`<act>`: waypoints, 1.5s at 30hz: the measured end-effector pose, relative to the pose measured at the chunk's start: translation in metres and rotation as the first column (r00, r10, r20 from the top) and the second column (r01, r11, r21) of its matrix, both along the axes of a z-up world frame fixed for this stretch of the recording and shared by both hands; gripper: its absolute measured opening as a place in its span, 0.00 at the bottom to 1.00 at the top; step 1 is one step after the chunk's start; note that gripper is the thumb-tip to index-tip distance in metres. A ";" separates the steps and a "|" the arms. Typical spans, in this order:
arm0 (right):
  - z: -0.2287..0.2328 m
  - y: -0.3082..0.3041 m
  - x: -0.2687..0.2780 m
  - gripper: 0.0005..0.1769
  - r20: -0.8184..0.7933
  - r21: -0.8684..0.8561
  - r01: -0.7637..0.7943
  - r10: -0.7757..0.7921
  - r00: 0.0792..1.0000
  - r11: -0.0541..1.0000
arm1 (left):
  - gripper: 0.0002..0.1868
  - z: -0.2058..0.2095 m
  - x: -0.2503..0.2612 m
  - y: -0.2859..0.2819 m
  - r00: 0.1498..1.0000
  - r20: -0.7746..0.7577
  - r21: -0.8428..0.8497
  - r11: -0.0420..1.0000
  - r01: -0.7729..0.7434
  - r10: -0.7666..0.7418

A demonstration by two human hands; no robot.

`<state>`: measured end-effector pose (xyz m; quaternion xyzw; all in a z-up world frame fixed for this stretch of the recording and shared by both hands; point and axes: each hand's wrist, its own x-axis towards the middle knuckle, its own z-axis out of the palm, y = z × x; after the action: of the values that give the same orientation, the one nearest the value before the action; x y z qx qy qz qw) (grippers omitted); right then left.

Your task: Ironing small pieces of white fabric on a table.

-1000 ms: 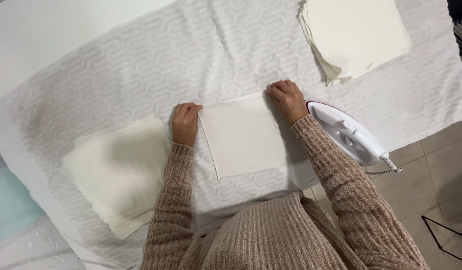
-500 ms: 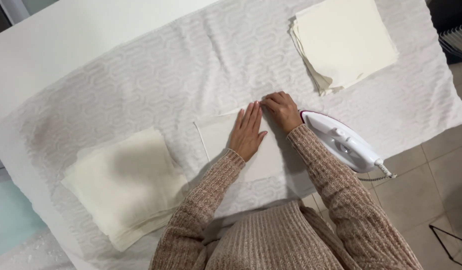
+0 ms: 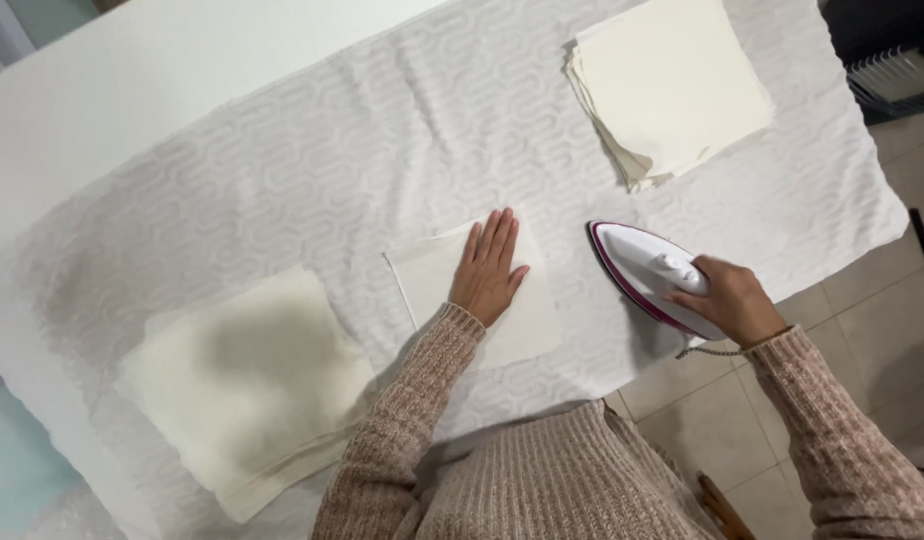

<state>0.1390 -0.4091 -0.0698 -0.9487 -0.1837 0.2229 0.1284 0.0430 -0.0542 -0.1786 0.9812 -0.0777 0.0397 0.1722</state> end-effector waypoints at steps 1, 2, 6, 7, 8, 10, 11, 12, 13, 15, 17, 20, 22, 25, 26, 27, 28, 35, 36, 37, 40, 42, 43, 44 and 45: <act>-0.001 0.006 0.003 0.28 -0.001 -0.005 -0.011 0.011 1.000 1.000 | 0.38 -0.003 0.001 0.000 1.000 -0.001 -0.005 1.000 -0.011 0.011; -0.001 0.011 0.004 0.30 -0.059 -0.040 0.044 -0.046 0.997 0.998 | 0.39 -0.006 0.002 0.000 1.000 -0.010 0.037 0.999 -0.005 0.005; 0.010 0.055 -0.001 0.30 0.068 -0.050 -0.035 0.038 0.997 0.998 | 0.38 -0.026 0.002 -0.004 0.975 0.223 -0.036 0.999 -0.015 0.023; 0.006 0.071 0.009 0.30 0.064 -0.051 -0.042 0.046 0.997 0.998 | 0.38 -0.026 0.004 -0.002 0.975 0.219 -0.036 0.999 -0.022 0.030; 0.001 0.086 0.015 0.30 0.085 -0.028 -0.074 0.076 0.994 0.997 | 0.37 -0.026 0.004 -0.002 0.971 0.239 -0.047 0.999 -0.021 0.032; -0.010 0.113 0.029 0.30 0.119 0.002 -0.107 0.106 0.987 0.994 | 0.36 -0.026 0.006 -0.001 0.962 0.269 -0.050 0.999 -0.022 0.034; -0.016 0.126 0.036 0.31 0.124 -0.045 -0.153 0.157 0.980 0.987 | 0.34 -0.026 0.007 0.000 0.964 0.262 -0.092 0.996 -0.017 0.041; -0.023 0.138 0.038 0.32 0.116 -0.095 -0.203 0.213 0.970 0.975 | 0.32 -0.027 0.002 -0.002 0.968 0.244 -0.137 0.990 -0.018 0.052; -0.026 0.145 0.045 0.32 0.117 -0.091 -0.209 0.219 0.969 0.974 | 0.32 -0.024 0.003 0.002 0.968 0.244 -0.134 0.991 -0.025 0.057; -0.034 0.157 0.054 0.36 0.127 -0.132 -0.253 0.269 0.955 0.959 | 0.27 -0.017 0.000 0.007 0.931 0.351 -0.264 0.964 0.002 0.095; -0.031 0.163 0.060 0.36 0.115 -0.129 -0.296 0.311 0.944 0.946 | 0.21 -0.029 -0.006 0.029 0.911 0.390 -0.268 0.963 -0.028 0.135; -0.028 0.171 0.071 0.34 0.102 -0.139 -0.358 0.373 0.922 0.923 | 0.19 -0.023 -0.028 0.080 0.882 0.405 -0.197 0.965 -0.174 0.242; -0.028 0.180 0.076 0.34 0.106 -0.142 -0.384 0.400 0.911 0.912 | 0.22 -0.020 -0.042 0.113 0.866 0.392 -0.106 0.950 -0.294 0.312; -0.028 0.194 0.077 0.32 0.111 -0.138 -0.436 0.451 0.885 0.889 | 0.28 -0.015 -0.056 0.137 0.873 0.155 -0.301 0.864 -0.404 0.463; -0.028 0.196 0.078 0.32 0.110 -0.135 -0.448 0.463 0.880 0.884 | 0.19 -0.002 -0.056 0.139 0.883 0.123 -0.371 0.846 -0.383 0.454; -0.028 0.199 0.078 0.32 0.109 -0.133 -0.460 0.474 0.874 0.878 | 0.11 0.011 -0.056 0.140 0.892 0.092 -0.440 0.822 -0.362 0.442; -0.027 0.202 0.077 0.32 0.105 -0.135 -0.463 0.477 0.872 0.876 | 0.11 0.005 -0.056 0.142 0.891 0.088 -0.441 0.819 -0.367 0.446; -0.034 0.216 0.085 0.30 0.113 -0.131 -0.565 0.579 0.808 0.814 | 0.08 -0.036 -0.056 0.152 0.869 0.154 -0.558 0.767 -0.317 0.471; -0.038 0.217 0.087 0.30 0.123 -0.134 -0.594 0.608 0.784 0.793 | 0.07 -0.035 -0.056 0.153 0.866 0.170 -0.555 0.771 -0.311 0.471; -0.039 0.219 0.088 0.30 0.121 -0.132 -0.596 0.610 0.783 0.792 | 0.07 -0.031 -0.058 0.152 0.865 0.167 -0.554 0.771 -0.314 0.473; -0.042 0.222 0.088 0.31 0.147 -0.124 -0.656 0.667 0.730 0.745 | 0.06 -0.022 -0.059 0.150 0.851 0.243 -0.558 0.785 -0.270 0.465; -0.042 0.225 0.084 0.30 0.184 -0.145 -0.695 0.709 0.681 0.704 | 0.07 -0.022 -0.061 0.150 0.851 0.285 -0.521 0.816 -0.249 0.441; -0.044 0.226 0.083 0.30 0.183 -0.144 -0.695 0.709 0.681 0.705 | 0.07 -0.025 -0.061 0.149 0.851 0.284 -0.521 0.816 -0.249 0.441; -0.046 0.228 0.082 0.30 0.200 -0.137 -0.704 0.716 0.669 0.696 | 0.07 -0.028 -0.060 0.149 0.850 0.297 -0.506 0.827 -0.247 0.435; -0.049 0.230 0.081 0.29 0.218 -0.130 -0.714 0.722 0.656 0.688 | 0.07 -0.031 -0.060 0.149 0.849 0.309 -0.489 0.837 -0.245 0.429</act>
<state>0.2201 -0.1796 -0.1183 -0.8212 -0.5541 0.1362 -0.0102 -0.0174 0.0947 -0.2092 0.8856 0.0771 0.2892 0.3552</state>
